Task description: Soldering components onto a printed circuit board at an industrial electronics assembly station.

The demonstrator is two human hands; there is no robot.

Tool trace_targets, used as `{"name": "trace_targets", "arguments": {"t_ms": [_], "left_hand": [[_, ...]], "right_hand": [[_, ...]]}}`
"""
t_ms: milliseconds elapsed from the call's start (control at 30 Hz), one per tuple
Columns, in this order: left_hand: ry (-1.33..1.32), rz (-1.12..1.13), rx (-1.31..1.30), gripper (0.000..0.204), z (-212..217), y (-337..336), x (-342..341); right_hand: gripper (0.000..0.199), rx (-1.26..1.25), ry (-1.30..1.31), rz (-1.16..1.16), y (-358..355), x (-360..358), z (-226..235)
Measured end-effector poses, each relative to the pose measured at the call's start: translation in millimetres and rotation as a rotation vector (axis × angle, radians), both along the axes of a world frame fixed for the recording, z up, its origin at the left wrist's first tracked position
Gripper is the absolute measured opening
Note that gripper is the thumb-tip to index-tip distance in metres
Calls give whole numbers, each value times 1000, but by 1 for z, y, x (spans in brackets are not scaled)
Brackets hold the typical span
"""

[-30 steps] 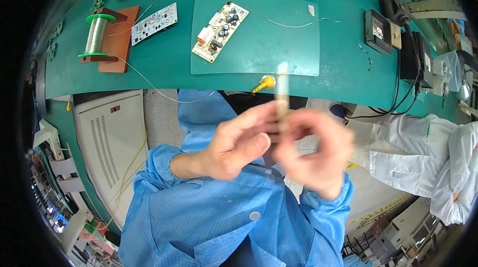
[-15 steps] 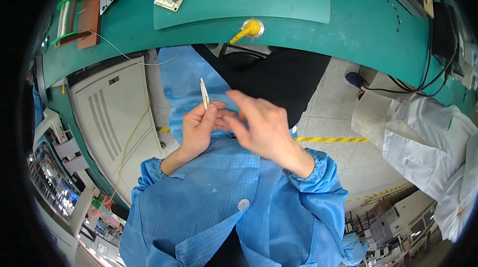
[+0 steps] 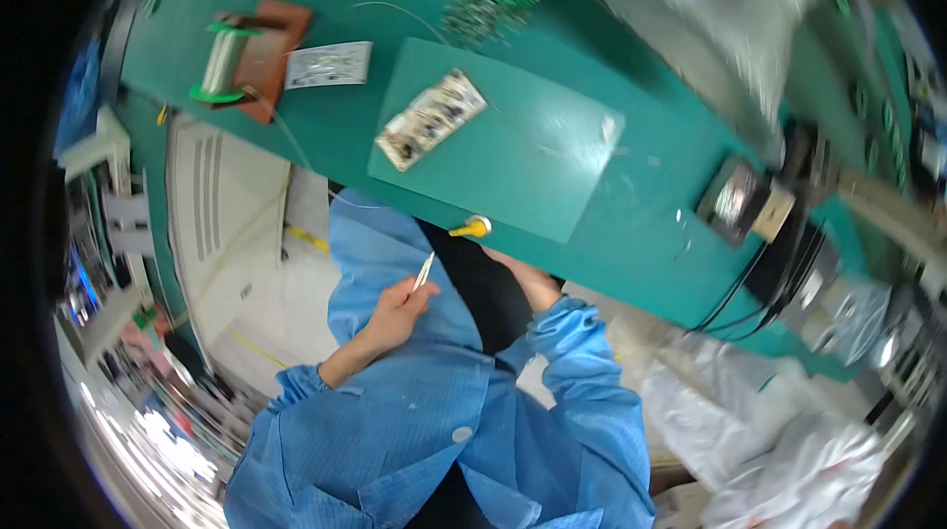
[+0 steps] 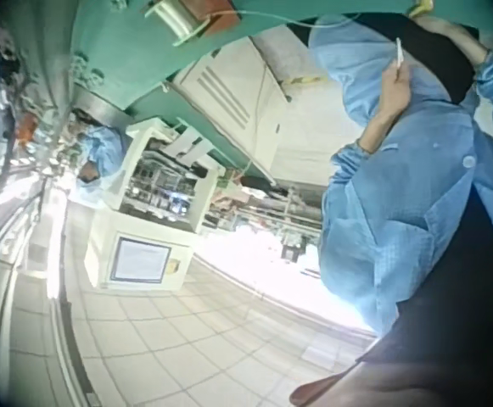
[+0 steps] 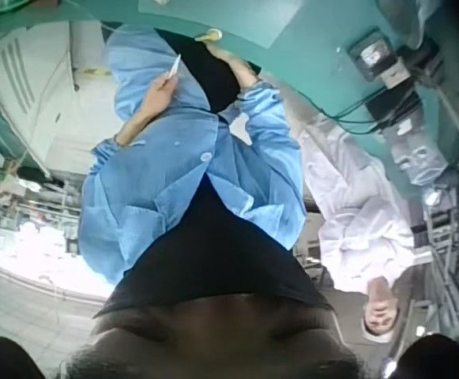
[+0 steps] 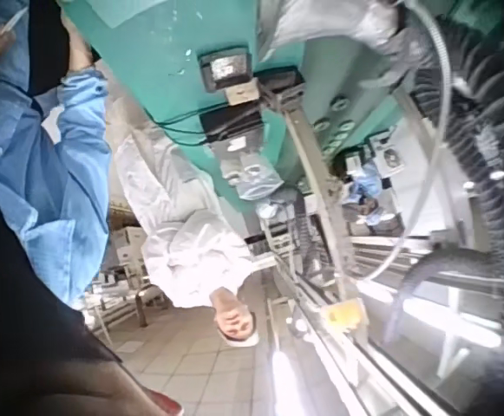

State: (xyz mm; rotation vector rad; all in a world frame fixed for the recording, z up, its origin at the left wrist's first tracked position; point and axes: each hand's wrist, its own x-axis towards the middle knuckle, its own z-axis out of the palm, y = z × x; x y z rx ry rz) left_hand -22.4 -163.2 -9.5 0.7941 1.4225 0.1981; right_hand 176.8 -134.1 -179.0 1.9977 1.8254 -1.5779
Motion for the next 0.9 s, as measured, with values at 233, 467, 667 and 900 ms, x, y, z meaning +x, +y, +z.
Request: {"name": "trace_targets", "arguments": {"t_ms": [233,467,667,900], "left_hand": [[163,387,-43,25,26,-49,-7],[202,776,142,43,-105,-102,-89],[224,1213,440,21,-220,-178,-61],[581,1166,721,39,-270,-175,-32]], "right_hand": [[31,396,226,-236,-48,41,-130],[21,115,211,-427,88,-9,-185],[26,312,-193,361,157,-49,-349],[26,350,-208,591,197,-92,-471]]}}
